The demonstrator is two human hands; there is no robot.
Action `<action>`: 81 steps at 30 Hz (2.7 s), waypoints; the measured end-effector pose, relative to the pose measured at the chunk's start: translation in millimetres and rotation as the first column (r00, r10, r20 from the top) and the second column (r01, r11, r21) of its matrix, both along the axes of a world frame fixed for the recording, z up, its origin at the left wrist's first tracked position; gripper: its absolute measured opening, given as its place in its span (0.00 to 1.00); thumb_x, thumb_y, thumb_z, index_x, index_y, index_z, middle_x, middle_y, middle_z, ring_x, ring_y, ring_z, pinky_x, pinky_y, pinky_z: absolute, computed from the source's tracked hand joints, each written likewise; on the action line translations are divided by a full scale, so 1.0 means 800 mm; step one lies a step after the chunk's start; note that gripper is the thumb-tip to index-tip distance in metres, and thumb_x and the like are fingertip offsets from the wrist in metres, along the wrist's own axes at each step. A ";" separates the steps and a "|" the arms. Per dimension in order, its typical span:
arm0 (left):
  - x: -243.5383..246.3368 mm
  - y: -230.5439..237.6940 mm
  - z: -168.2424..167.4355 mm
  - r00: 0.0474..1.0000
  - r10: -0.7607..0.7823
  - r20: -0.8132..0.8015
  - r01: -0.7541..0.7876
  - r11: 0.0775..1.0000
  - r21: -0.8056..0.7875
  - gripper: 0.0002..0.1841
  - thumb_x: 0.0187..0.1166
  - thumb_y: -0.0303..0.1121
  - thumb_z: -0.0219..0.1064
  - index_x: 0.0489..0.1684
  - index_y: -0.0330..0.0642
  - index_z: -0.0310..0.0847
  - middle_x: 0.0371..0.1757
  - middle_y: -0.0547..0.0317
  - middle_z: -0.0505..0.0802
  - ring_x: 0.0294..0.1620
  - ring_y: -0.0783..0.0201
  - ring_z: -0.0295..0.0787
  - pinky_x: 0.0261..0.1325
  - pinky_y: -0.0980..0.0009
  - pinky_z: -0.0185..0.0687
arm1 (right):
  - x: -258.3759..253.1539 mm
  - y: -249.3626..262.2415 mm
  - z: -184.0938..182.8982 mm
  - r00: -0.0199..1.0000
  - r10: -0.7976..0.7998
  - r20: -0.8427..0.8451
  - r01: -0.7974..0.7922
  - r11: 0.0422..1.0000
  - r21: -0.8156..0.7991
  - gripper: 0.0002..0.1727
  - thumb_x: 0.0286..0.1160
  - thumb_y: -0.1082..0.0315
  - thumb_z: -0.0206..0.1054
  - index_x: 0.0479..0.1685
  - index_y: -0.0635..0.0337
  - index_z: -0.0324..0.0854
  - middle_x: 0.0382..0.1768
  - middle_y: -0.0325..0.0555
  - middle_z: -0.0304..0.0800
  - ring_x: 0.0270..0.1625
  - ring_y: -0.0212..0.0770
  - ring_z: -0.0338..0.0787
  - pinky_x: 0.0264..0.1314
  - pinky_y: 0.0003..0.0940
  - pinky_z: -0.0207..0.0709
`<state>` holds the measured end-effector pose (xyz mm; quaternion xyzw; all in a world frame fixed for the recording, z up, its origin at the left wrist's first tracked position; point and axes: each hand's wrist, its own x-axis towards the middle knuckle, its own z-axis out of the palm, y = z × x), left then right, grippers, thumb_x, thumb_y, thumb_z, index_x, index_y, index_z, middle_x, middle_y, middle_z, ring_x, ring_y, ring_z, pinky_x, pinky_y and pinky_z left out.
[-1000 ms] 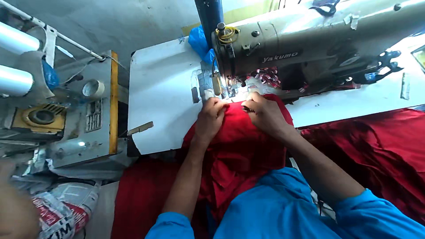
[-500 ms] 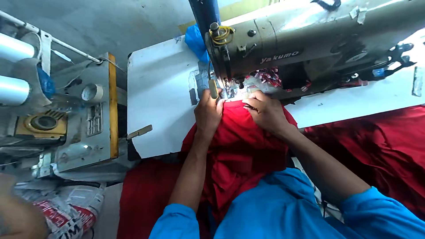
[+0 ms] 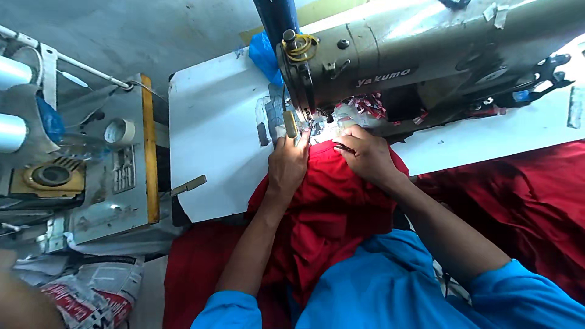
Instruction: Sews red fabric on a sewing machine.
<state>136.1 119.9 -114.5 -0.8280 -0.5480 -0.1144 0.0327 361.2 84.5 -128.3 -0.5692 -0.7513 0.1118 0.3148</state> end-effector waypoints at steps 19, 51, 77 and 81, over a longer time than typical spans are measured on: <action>0.029 0.043 -0.011 0.846 0.244 0.474 -0.212 0.970 -0.122 0.13 0.76 0.49 0.71 0.46 0.51 0.88 0.55 0.61 0.91 0.51 0.61 0.91 0.48 0.49 0.88 | -0.001 0.001 0.001 1.000 -0.011 0.004 0.011 1.000 0.022 0.10 0.81 0.61 0.68 0.54 0.45 0.93 0.51 0.42 0.89 0.44 0.40 0.91 0.38 0.43 0.85; -0.051 -0.065 -0.013 0.954 0.016 0.298 -0.021 1.000 0.013 0.19 0.90 0.39 0.59 0.74 0.48 0.84 0.74 0.52 0.84 0.71 0.53 0.80 0.75 0.57 0.76 | 0.001 0.024 0.002 0.997 0.040 0.069 -0.040 0.999 -0.005 0.14 0.84 0.57 0.63 0.60 0.46 0.90 0.57 0.45 0.89 0.48 0.47 0.92 0.41 0.50 0.85; -0.072 0.003 -0.011 0.960 0.004 0.280 -0.014 0.999 0.033 0.19 0.91 0.39 0.58 0.74 0.45 0.83 0.73 0.49 0.84 0.70 0.49 0.80 0.73 0.56 0.77 | 0.019 0.049 0.011 0.987 -0.033 0.155 0.029 0.999 0.031 0.18 0.86 0.52 0.61 0.64 0.44 0.89 0.70 0.41 0.86 0.53 0.45 0.93 0.42 0.51 0.86; -0.072 0.002 -0.008 0.960 0.000 0.281 -0.005 1.000 0.018 0.19 0.91 0.38 0.58 0.74 0.44 0.83 0.73 0.47 0.83 0.70 0.47 0.80 0.73 0.54 0.77 | 0.017 0.046 0.009 0.985 -0.038 0.170 0.032 0.999 0.037 0.17 0.86 0.52 0.61 0.65 0.43 0.89 0.70 0.40 0.86 0.51 0.45 0.93 0.40 0.50 0.85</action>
